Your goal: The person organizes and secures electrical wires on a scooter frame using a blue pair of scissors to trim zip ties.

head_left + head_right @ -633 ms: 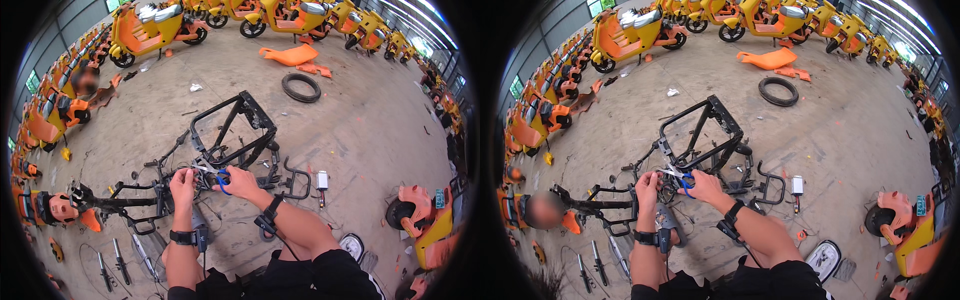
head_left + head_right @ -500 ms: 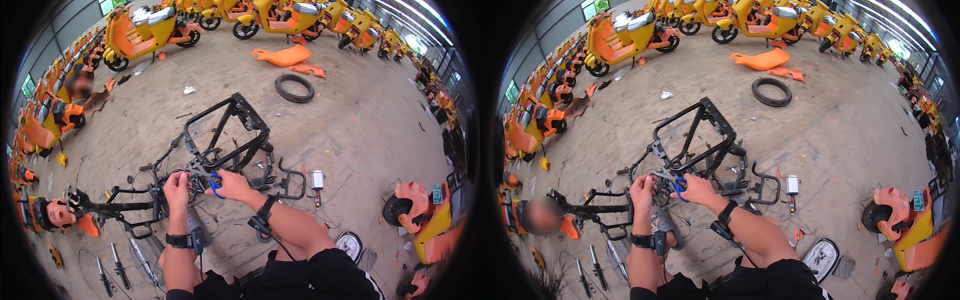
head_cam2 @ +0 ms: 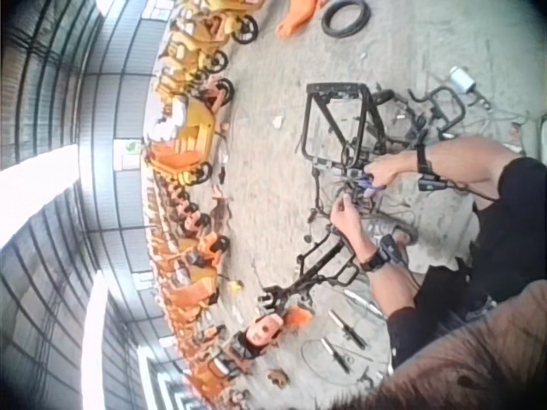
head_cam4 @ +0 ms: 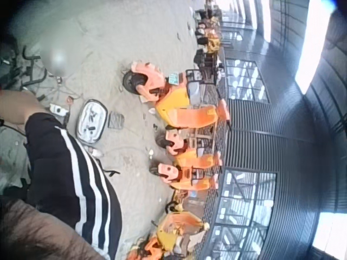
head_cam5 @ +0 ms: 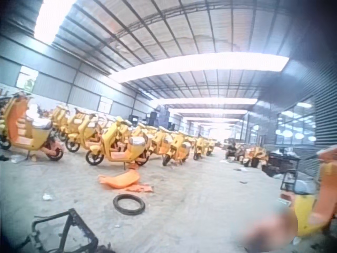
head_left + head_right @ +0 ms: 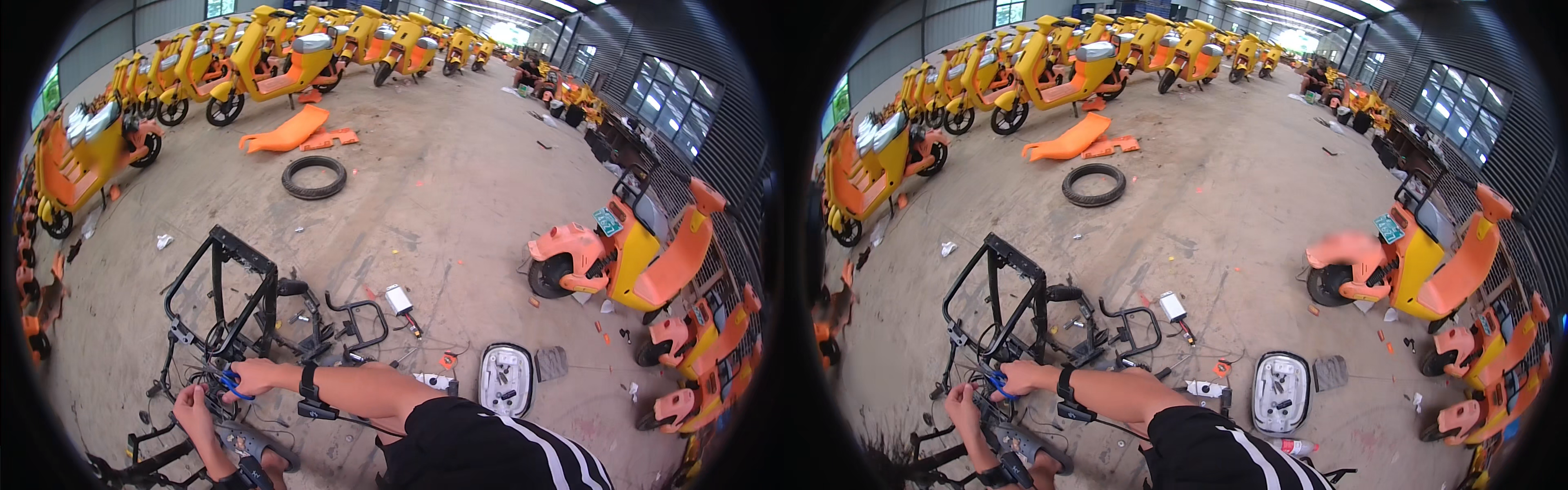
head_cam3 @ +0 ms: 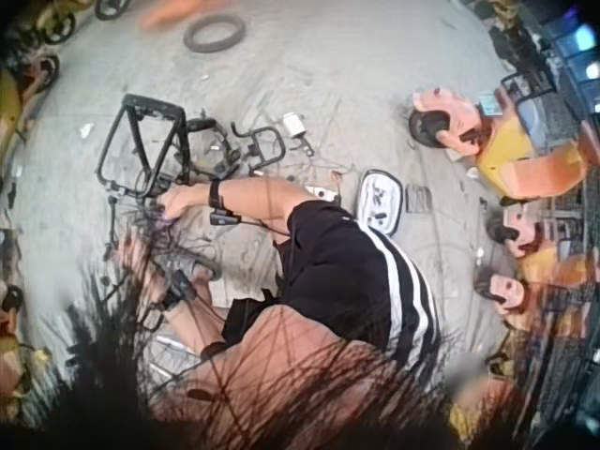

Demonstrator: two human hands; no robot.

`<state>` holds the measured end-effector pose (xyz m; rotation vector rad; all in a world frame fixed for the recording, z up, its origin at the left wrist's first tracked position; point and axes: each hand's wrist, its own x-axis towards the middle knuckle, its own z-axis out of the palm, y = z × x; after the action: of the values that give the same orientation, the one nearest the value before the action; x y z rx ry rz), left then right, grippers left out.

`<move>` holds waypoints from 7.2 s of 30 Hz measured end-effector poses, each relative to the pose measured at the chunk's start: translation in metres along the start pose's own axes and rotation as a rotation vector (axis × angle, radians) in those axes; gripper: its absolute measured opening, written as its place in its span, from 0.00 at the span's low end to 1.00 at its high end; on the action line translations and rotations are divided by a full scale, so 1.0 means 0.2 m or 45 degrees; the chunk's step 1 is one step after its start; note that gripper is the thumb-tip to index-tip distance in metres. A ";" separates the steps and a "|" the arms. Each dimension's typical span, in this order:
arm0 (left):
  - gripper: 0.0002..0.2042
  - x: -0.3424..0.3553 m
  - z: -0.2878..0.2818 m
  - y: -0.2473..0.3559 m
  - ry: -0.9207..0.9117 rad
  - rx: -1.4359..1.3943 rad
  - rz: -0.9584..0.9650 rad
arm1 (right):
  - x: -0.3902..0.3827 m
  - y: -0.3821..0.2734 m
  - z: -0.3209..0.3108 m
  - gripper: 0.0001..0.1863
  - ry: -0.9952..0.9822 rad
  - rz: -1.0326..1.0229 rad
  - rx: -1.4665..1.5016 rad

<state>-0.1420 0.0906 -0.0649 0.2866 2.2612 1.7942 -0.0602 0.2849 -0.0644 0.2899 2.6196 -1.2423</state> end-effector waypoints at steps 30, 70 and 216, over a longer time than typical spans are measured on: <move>0.05 -0.14 0.14 0.05 -0.304 0.531 0.126 | 0.15 -0.03 0.03 0.20 0.245 0.161 0.843; 0.07 -0.14 0.29 0.09 0.172 0.628 0.324 | 0.17 0.01 0.06 0.16 0.198 0.293 1.163; 0.10 -0.14 -0.06 0.11 -0.189 0.495 0.208 | -0.07 0.00 -0.11 0.41 0.083 -0.128 -0.429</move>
<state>-0.1184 0.0754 -0.0394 0.6681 2.5234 1.3323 -0.0498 0.3006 -0.0469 0.1421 2.8701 -0.8076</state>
